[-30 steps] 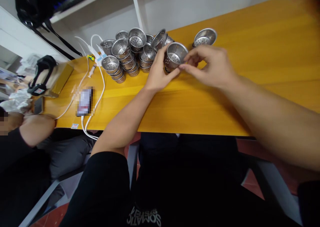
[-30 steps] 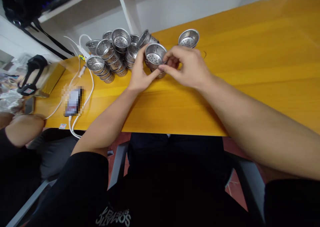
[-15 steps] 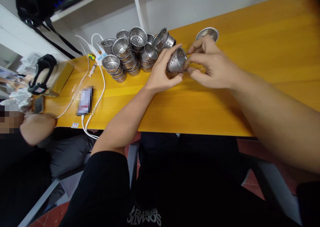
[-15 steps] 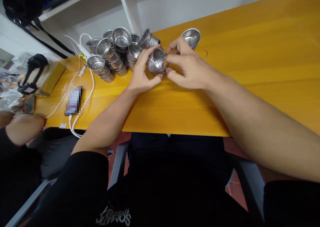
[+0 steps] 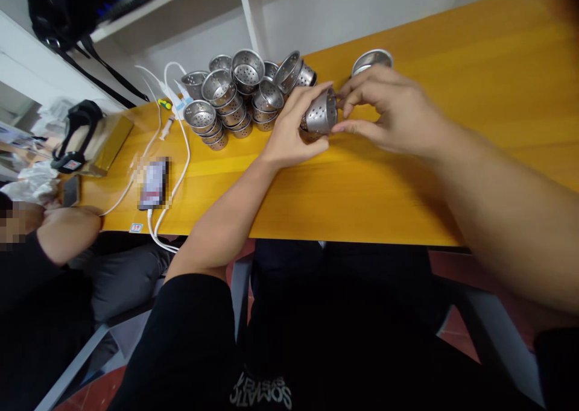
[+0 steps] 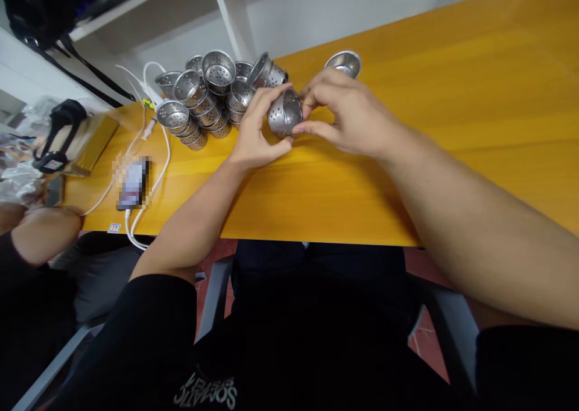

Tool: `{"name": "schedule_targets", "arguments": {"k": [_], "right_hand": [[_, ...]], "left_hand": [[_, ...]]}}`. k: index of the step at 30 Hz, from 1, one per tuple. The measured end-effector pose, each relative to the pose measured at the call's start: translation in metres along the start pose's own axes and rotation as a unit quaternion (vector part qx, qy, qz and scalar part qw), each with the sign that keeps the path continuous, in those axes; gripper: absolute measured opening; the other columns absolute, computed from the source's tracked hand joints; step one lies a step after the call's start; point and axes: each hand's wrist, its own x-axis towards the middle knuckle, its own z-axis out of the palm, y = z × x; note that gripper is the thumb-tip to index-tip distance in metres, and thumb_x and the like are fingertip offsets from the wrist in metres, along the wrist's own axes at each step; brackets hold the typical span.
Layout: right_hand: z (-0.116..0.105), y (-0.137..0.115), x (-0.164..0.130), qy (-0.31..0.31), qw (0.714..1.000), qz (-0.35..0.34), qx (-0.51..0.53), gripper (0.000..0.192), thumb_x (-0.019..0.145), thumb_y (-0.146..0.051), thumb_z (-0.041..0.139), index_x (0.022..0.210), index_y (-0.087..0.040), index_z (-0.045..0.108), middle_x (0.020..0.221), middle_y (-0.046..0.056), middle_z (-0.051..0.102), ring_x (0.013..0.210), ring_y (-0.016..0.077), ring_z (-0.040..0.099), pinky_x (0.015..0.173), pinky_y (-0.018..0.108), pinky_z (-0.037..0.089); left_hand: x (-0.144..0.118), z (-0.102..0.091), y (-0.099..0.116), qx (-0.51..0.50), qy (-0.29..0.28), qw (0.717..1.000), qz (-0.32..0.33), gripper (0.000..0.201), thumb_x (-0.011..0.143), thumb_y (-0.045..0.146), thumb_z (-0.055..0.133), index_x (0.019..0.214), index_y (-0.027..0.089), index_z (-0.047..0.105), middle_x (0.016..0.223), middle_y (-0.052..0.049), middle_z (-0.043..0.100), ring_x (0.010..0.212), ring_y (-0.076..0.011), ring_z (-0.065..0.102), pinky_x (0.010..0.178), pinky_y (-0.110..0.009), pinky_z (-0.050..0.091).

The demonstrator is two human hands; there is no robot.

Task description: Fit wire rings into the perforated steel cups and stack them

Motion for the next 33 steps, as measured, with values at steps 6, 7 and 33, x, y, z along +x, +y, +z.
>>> {"name": "schedule_targets", "arguments": {"k": [6,7,33], "right_hand": [[-0.001,-0.009,0.001,0.027,0.999,-0.018,0.032,0.053,0.089,-0.083,0.078,0.090,-0.031,0.067,0.121,0.007,0.073,0.128,0.0330,0.069,0.122,0.058,0.053],[-0.001,-0.010,0.001,0.036,0.998,-0.012,0.050,0.054,0.088,-0.083,0.079,0.089,-0.030,0.067,0.119,0.007,0.074,0.126,0.0324,0.070,0.120,0.058,0.055],[-0.017,0.105,-0.007,-0.120,0.973,0.137,-0.142,0.031,0.081,-0.044,0.098,0.092,-0.025,0.076,0.093,0.005,0.075,0.080,0.0207,0.065,0.085,0.045,0.058]], "left_hand": [[-0.001,-0.002,0.001,0.011,-0.006,1.000,0.005,0.086,0.082,0.060,0.069,0.161,0.037,0.043,0.164,-0.006,0.056,0.162,-0.0364,0.053,0.141,-0.054,0.038],[-0.001,-0.002,0.001,0.009,-0.004,1.000,0.006,0.086,0.082,0.060,0.069,0.161,0.037,0.043,0.164,-0.006,0.057,0.162,-0.0362,0.053,0.141,-0.054,0.038],[0.010,0.035,-0.064,-0.100,0.116,0.984,-0.089,0.106,0.089,0.098,0.051,0.175,0.046,0.017,0.173,-0.007,0.052,0.159,-0.0286,0.057,0.136,-0.053,0.049]]}}
